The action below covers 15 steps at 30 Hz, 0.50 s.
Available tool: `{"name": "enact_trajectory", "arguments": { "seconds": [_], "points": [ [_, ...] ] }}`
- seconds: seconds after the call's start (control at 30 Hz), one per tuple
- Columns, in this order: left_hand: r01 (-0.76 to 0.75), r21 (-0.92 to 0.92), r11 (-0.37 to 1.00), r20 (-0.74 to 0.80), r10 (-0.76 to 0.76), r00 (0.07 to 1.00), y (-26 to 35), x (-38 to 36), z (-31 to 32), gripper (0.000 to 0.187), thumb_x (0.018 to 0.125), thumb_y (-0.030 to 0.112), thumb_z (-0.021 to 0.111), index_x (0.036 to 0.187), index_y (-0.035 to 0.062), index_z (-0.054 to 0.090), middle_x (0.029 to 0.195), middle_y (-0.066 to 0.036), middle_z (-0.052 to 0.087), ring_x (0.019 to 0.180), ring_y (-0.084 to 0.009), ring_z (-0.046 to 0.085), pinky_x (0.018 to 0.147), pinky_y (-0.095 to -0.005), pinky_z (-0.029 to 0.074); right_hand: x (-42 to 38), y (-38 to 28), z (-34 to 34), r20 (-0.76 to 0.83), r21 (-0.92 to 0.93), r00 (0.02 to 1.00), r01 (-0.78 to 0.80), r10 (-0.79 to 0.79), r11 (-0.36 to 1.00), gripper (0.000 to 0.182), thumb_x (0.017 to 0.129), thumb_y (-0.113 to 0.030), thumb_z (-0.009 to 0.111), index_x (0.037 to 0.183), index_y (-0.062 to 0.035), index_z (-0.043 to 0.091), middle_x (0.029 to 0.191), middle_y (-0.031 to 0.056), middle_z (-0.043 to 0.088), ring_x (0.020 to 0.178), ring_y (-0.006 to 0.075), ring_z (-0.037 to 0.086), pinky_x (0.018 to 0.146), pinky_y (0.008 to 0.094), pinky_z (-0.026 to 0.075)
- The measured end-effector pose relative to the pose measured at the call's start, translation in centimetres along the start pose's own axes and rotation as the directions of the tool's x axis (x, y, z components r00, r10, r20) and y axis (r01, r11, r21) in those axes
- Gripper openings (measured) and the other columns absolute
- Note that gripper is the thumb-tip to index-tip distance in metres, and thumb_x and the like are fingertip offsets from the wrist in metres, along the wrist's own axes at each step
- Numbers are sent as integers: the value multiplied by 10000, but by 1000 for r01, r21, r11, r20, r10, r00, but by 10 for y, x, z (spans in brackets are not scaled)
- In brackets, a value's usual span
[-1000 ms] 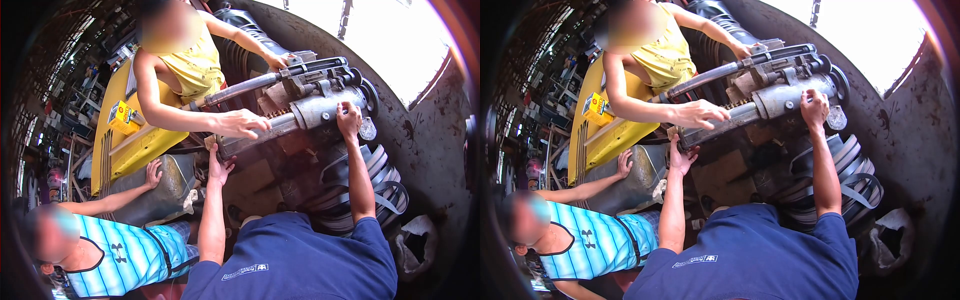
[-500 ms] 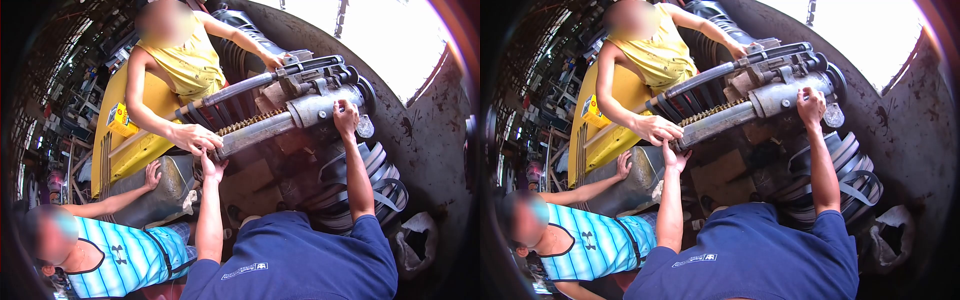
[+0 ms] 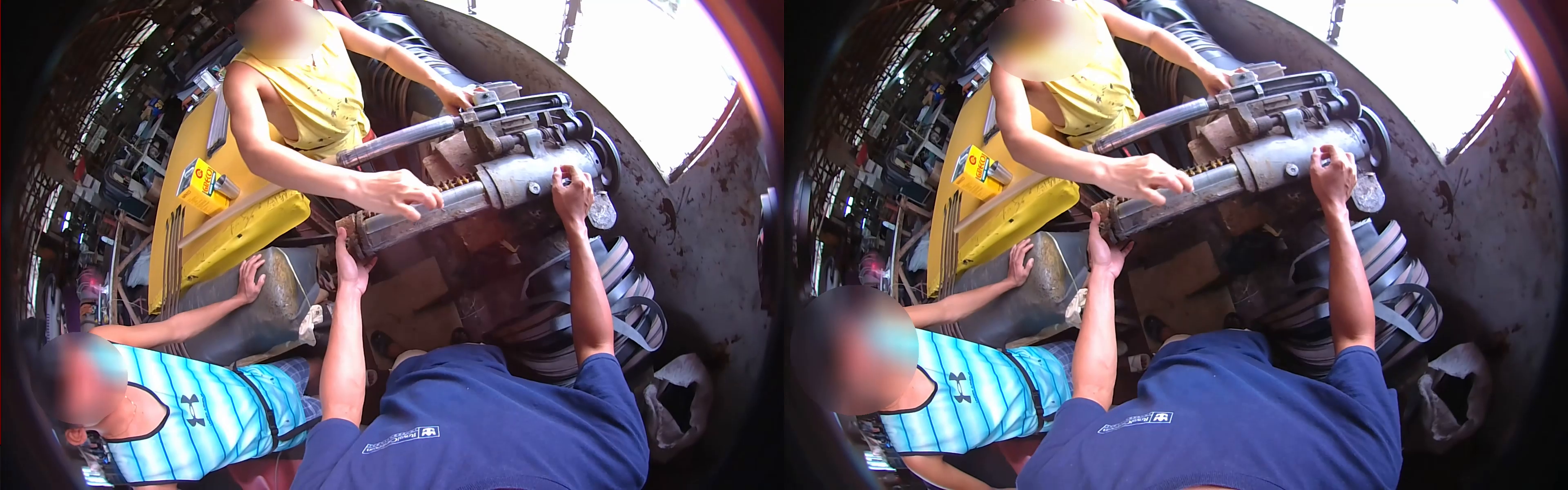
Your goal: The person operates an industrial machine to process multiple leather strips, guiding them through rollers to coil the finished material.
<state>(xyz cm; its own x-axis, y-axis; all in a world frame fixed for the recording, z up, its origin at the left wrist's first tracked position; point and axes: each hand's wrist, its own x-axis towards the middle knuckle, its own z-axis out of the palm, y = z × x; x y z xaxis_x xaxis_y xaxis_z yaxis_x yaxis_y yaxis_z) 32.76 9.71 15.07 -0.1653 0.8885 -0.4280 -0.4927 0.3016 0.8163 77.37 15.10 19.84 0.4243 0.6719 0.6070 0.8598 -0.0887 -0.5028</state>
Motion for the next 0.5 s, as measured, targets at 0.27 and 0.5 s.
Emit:
{"name": "enact_trajectory", "arguments": {
  "seconds": [0.27,0.5],
  "points": [
    [-9,30,1000,7,9,1000,-6,2,-1,865,703,769,600,1366,235,445,1315,-42,501,1190,-267,419,969,-467,310,1,1,0,8,-2,1000,12,-12,1000,202,841,-274,654,899,-86,699,829,68,699,903,279,625,808,400,493],
    [15,67,998,-6,-14,1000,-12,12,-8,797,743,760,564,1350,256,453,1276,1,520,1134,-203,448,869,-401,360,1,2,1,1,-3,1000,13,-13,1000,204,842,-279,656,890,-86,700,836,72,700,900,282,624,810,402,493]
  ]
}}
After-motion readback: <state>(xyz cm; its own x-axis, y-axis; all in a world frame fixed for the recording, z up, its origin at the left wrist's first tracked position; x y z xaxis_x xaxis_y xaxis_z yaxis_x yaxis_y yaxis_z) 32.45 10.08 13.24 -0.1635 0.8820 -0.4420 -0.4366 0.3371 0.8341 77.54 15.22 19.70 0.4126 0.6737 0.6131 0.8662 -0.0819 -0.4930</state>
